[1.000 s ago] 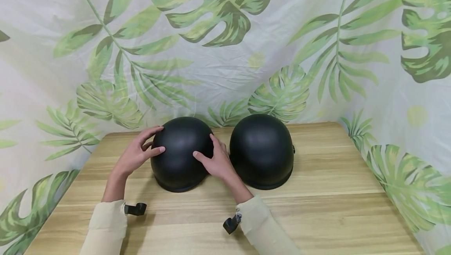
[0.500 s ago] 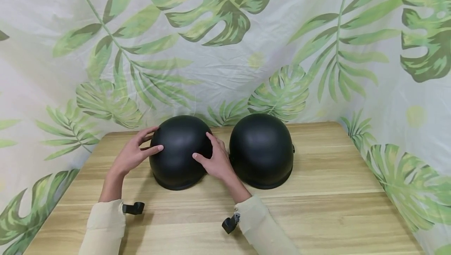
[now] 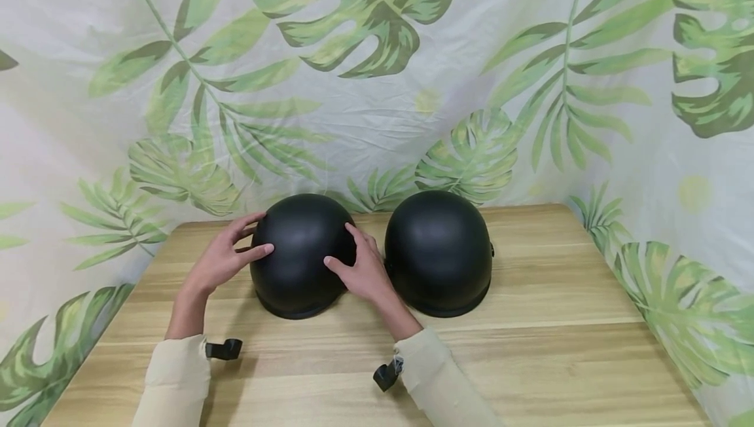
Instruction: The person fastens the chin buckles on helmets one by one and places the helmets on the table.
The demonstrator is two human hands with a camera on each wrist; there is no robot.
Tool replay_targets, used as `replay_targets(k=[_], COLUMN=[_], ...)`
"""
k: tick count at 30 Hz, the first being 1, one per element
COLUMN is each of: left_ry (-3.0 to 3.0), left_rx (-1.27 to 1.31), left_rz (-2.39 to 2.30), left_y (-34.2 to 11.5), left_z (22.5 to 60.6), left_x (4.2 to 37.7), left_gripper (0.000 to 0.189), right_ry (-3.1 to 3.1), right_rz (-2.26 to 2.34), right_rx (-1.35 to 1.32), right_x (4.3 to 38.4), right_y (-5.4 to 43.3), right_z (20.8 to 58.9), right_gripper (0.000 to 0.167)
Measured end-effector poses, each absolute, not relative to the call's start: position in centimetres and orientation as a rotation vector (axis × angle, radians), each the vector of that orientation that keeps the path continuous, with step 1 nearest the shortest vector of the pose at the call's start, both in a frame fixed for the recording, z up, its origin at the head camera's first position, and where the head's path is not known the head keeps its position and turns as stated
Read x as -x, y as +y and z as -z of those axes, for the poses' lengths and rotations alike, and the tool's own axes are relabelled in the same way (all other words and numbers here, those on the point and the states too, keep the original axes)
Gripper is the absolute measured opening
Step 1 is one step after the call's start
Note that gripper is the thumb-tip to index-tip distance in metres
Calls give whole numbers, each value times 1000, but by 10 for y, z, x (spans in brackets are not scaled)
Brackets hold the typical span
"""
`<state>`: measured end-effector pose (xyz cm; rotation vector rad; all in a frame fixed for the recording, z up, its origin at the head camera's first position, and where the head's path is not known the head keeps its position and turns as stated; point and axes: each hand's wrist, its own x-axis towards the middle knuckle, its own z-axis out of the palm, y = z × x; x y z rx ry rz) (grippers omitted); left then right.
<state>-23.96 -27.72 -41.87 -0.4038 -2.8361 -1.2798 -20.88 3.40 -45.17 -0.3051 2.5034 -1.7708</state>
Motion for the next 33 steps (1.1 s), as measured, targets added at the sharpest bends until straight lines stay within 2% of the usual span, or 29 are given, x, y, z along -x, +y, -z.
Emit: replay_targets(k=[8,13,19,33], left_ry=[-2821,-2734,-2595,-2594], left_rx=[447,475,556,713], left_rz=[1189,1092,1014,1096], left_y=[-269,-258,-226,-149], left_z=[412,404,386,376], left_x=[238,234,223,214], left_gripper=[79,72,65,64], right_ry=[2495,2504,2539,2698], right_rz=[1825,1826,1905,1961], right_rx=[277,350,395,178], right_x=[207,203,196,189], right_y=[57,82,122,194], right_z=[430,417,403,397], right_gripper=[75,68,62,59])
